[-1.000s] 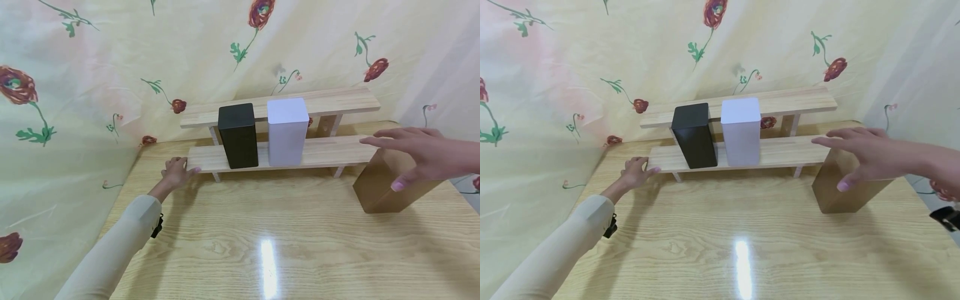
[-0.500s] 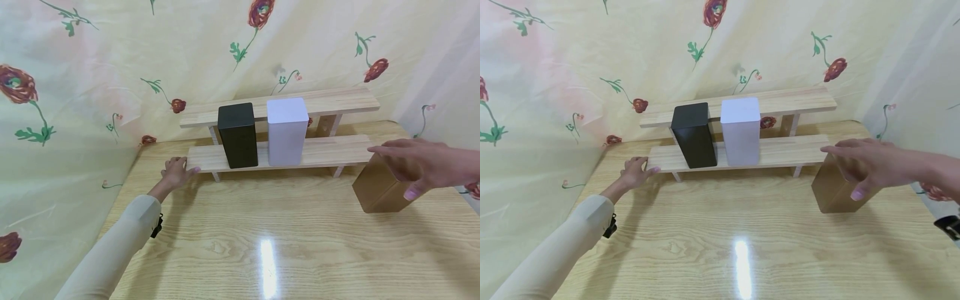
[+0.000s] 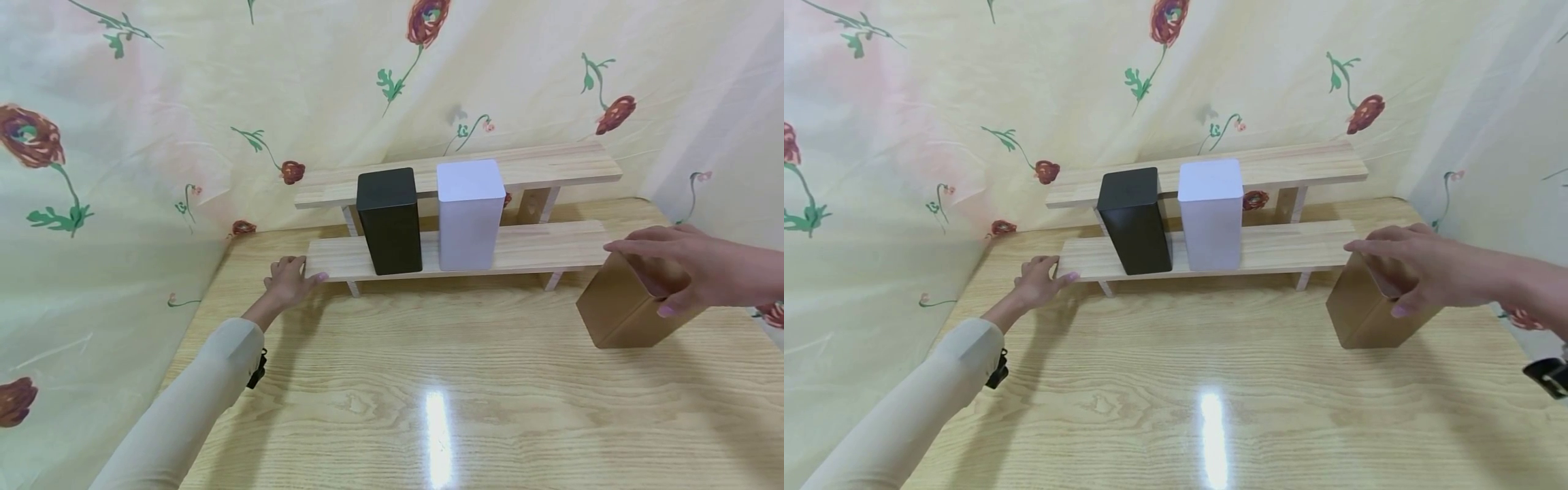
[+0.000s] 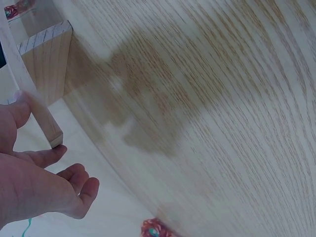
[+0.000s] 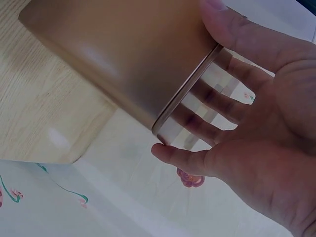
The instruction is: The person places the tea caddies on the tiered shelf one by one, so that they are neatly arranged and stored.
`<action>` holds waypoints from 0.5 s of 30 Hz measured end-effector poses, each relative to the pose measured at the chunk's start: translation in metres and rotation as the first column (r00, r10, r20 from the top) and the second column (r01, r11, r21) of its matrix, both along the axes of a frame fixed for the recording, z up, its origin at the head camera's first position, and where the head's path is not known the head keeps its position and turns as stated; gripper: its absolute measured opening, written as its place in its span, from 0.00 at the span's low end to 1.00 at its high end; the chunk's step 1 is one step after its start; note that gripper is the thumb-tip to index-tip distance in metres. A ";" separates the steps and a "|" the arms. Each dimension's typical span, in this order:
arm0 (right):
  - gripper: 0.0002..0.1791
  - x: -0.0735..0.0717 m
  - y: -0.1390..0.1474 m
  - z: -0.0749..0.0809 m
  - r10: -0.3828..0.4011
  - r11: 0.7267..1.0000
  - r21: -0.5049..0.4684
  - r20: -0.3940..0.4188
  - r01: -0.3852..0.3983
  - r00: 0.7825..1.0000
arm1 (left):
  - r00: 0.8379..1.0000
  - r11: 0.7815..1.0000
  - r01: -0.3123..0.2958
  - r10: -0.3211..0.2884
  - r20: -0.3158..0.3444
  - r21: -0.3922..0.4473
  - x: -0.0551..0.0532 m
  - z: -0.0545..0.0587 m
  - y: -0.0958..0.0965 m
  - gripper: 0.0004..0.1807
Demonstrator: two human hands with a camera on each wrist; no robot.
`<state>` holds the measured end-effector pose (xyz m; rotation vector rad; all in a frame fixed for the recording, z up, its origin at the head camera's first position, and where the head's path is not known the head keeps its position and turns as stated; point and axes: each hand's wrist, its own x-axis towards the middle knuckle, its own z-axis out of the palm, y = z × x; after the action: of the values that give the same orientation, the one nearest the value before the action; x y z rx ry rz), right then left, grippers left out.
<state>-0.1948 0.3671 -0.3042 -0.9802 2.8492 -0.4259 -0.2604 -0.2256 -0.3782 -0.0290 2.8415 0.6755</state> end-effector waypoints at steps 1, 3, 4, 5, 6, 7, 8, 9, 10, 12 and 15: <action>0.61 0.000 0.000 0.001 -0.003 1.000 0.003 0.001 0.003 1.000 | 1.000 1.000 0.001 -0.001 -0.001 -0.002 0.000 0.000 0.000 0.41; 0.61 0.000 -0.001 0.001 -0.009 1.000 0.015 -0.007 0.009 1.000 | 1.000 1.000 0.003 -0.003 -0.002 -0.005 0.000 0.001 0.000 0.41; 0.61 0.001 -0.001 0.001 -0.008 1.000 0.016 -0.011 0.008 1.000 | 1.000 1.000 0.003 -0.003 -0.001 -0.005 0.000 0.001 0.000 0.41; 0.60 0.001 -0.002 0.001 -0.008 1.000 0.017 -0.019 0.009 1.000 | 1.000 1.000 0.004 -0.004 0.000 -0.005 0.000 0.002 0.000 0.41; 0.59 0.001 -0.002 0.001 -0.010 1.000 0.019 -0.027 0.010 1.000 | 1.000 1.000 0.005 -0.005 0.001 -0.005 0.000 0.002 0.000 0.41; 0.59 0.001 -0.002 0.001 -0.006 1.000 0.024 -0.042 0.007 0.999 | 1.000 1.000 0.005 -0.005 0.003 -0.006 0.000 0.002 0.000 0.41; 0.59 0.001 -0.002 0.001 0.001 1.000 0.022 -0.060 0.000 0.998 | 1.000 1.000 0.005 -0.005 0.004 -0.006 0.000 0.003 0.000 0.41; 0.58 0.001 -0.002 0.001 -0.003 1.000 0.029 -0.077 0.006 0.997 | 1.000 1.000 0.004 -0.004 0.007 -0.006 0.000 0.003 0.000 0.41; 0.58 0.001 -0.002 0.001 -0.002 0.999 0.037 -0.091 0.005 0.996 | 1.000 1.000 0.003 -0.003 0.008 -0.007 0.000 0.003 0.001 0.41; 0.58 0.001 -0.001 0.001 -0.001 0.998 0.059 -0.120 0.009 0.993 | 1.000 1.000 0.000 0.001 0.010 -0.006 0.000 0.003 0.001 0.41; 0.57 0.001 -0.002 0.002 -0.015 0.996 0.084 -0.127 0.026 0.992 | 1.000 1.000 -0.003 0.003 0.011 -0.006 0.001 0.003 0.001 0.41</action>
<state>-0.1939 0.3651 -0.3018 -0.9971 2.9636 -0.2501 -0.2596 -0.2249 -0.3752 -0.0379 2.8341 0.6651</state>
